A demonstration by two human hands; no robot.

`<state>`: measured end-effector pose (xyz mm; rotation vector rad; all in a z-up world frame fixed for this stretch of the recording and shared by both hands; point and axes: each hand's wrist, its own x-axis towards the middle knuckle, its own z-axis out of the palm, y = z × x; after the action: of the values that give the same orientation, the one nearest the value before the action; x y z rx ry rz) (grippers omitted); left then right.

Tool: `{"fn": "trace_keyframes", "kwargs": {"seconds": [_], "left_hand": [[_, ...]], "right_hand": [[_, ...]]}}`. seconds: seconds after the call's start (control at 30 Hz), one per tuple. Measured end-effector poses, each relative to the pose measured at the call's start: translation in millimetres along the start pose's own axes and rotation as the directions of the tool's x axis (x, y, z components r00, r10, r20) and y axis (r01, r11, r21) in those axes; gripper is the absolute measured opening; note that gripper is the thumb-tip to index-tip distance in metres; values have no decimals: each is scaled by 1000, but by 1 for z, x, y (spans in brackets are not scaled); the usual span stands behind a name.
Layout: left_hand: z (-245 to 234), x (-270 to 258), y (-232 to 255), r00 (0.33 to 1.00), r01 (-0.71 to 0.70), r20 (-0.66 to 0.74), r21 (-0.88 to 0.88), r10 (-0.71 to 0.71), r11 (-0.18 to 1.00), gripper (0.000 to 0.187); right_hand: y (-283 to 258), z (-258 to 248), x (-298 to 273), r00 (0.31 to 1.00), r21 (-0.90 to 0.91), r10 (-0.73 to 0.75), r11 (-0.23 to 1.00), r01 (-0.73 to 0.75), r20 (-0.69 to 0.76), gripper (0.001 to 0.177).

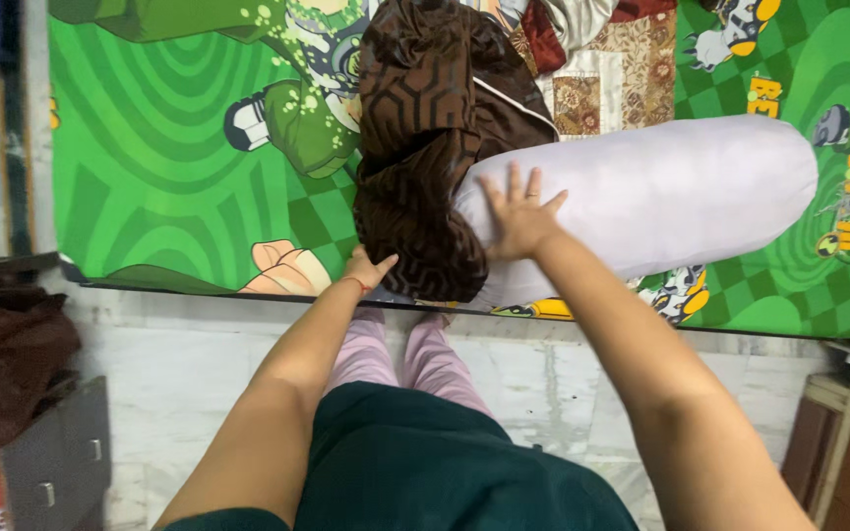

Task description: The person spreads a green Ben 10 bedsheet over a mattress, tucks and smooths the edges, then places two brown patterned pillows at the head of the bed. They remove a pillowcase from one pillow, place the bare pillow on the bed, and put a different patterned pillowcase onto the pillow.

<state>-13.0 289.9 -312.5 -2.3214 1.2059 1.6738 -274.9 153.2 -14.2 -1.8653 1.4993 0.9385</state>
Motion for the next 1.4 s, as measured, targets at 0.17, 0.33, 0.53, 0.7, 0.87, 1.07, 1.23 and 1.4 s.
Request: {"fn": "trace_keyframes", "kwargs": {"seconds": [0.17, 0.33, 0.53, 0.7, 0.87, 1.07, 1.23, 1.4], "left_hand": [[21, 7, 23, 955, -72, -290, -428, -61, 901, 118], [3, 6, 47, 959, -226, -231, -271, 165, 936, 48], [-148, -25, 68, 814, -475, -455, -162, 361, 865, 55], [-341, -75, 46, 564, -817, -733, -428, 380, 387, 46], [-405, -133, 46, 317, -801, -841, 9, 437, 598, 23], [-395, -210, 77, 441, -873, -705, -193, 556, 448, 28], [-362, -312, 105, 359, -933, -476, -158, 803, 324, 35], [-355, -384, 133, 232, -947, 146, -191, 962, 257, 31]], "right_hand": [[-35, 54, 5, 980, -437, -173, 892, 115, -96, 93], [-32, 98, 9, 762, -529, -512, 806, 266, -396, 66], [0, 64, 9, 849, -528, -459, 804, 272, -261, 56], [8, 25, 3, 851, -548, -416, 814, 192, -320, 53], [-14, 21, 27, 929, -324, -259, 931, 167, -265, 65], [-25, 23, 45, 953, 147, -161, 968, 203, -258, 52], [-33, -16, 53, 998, 969, 5, -240, -62, 65, 65], [-54, -48, 74, 896, 831, -288, -537, 141, -338, 55]]}}
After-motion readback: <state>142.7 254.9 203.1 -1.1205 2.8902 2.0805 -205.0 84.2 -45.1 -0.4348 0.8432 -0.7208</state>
